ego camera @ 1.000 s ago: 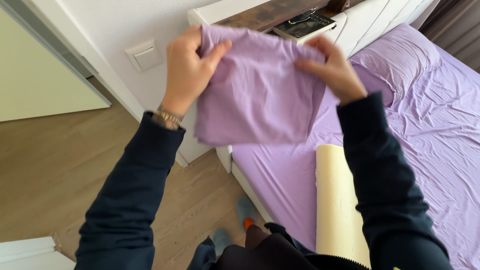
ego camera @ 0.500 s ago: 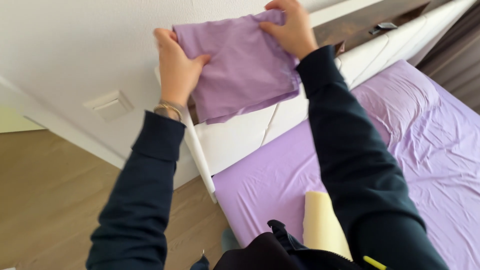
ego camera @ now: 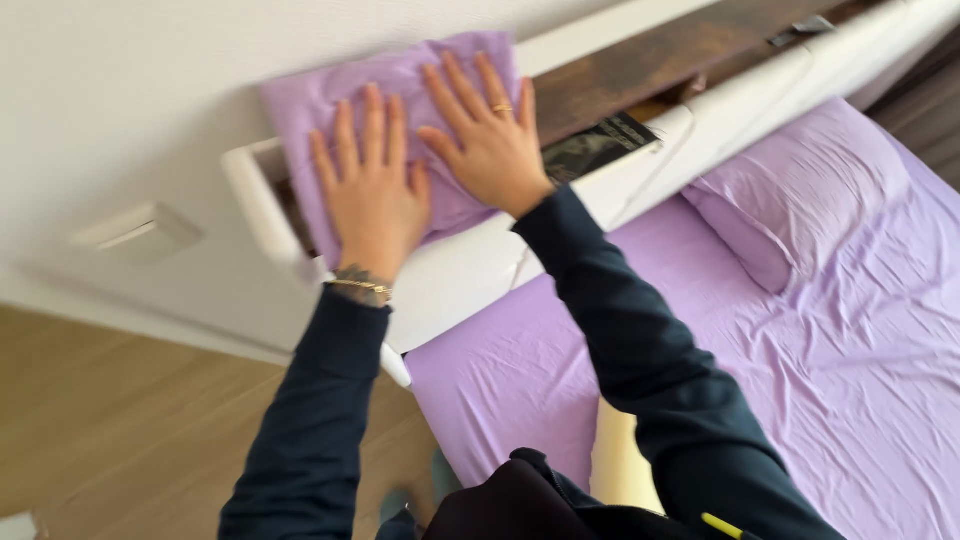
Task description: The person removes a purple pillowcase from a pillow, then places the same pillowcase onto a different, contoured yellow pillow. The person adjusts the fabric to fit the new pillow and places it on the bed.
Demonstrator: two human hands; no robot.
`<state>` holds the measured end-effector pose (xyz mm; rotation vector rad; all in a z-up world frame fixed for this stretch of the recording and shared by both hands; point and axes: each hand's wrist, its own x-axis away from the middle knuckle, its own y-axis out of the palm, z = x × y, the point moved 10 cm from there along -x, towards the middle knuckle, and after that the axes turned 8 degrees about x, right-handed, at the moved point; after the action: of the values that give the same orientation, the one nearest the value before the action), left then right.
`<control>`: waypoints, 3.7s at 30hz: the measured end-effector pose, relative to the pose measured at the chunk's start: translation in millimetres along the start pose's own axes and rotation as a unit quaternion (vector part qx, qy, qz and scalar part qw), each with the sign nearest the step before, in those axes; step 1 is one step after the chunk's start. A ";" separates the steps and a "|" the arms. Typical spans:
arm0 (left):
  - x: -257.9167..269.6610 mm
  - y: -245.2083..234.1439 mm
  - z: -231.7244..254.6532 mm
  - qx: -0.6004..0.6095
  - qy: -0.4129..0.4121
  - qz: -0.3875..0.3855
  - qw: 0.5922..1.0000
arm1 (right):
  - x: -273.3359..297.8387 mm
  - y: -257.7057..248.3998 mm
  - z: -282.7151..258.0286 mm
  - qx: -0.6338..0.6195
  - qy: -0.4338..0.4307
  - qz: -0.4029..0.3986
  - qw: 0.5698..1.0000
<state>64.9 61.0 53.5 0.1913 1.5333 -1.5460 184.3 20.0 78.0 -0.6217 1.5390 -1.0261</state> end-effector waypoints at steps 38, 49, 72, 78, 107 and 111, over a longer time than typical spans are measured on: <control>324.6 733.7 429.9 0.226 -0.003 -0.588 0.777 | 622.4 235.1 585.1 -0.056 0.536 0.026 0.842; 296.7 863.6 505.6 0.194 -0.007 -0.594 0.780 | 578.2 271.3 744.3 0.067 0.464 0.044 0.882; 296.3 853.1 500.8 0.297 -0.012 -0.550 0.780 | 522.8 300.7 778.1 0.327 0.251 -0.027 0.911; 309.2 836.0 485.7 0.371 -0.028 -0.549 0.749 | 508.7 282.3 753.9 0.340 0.218 -0.015 0.915; 250.3 413.9 392.2 0.371 0.179 -0.227 0.882 | 517.6 79.1 315.9 0.039 0.255 0.028 0.966; 234.6 308.5 370.6 0.383 0.329 -0.199 0.840 | 481.3 26.6 234.7 0.008 0.262 0.050 0.964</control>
<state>316.6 -306.9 -244.6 1.0018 1.3902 -2.5700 302.1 -432.1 -185.0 -0.2611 1.9949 -1.1816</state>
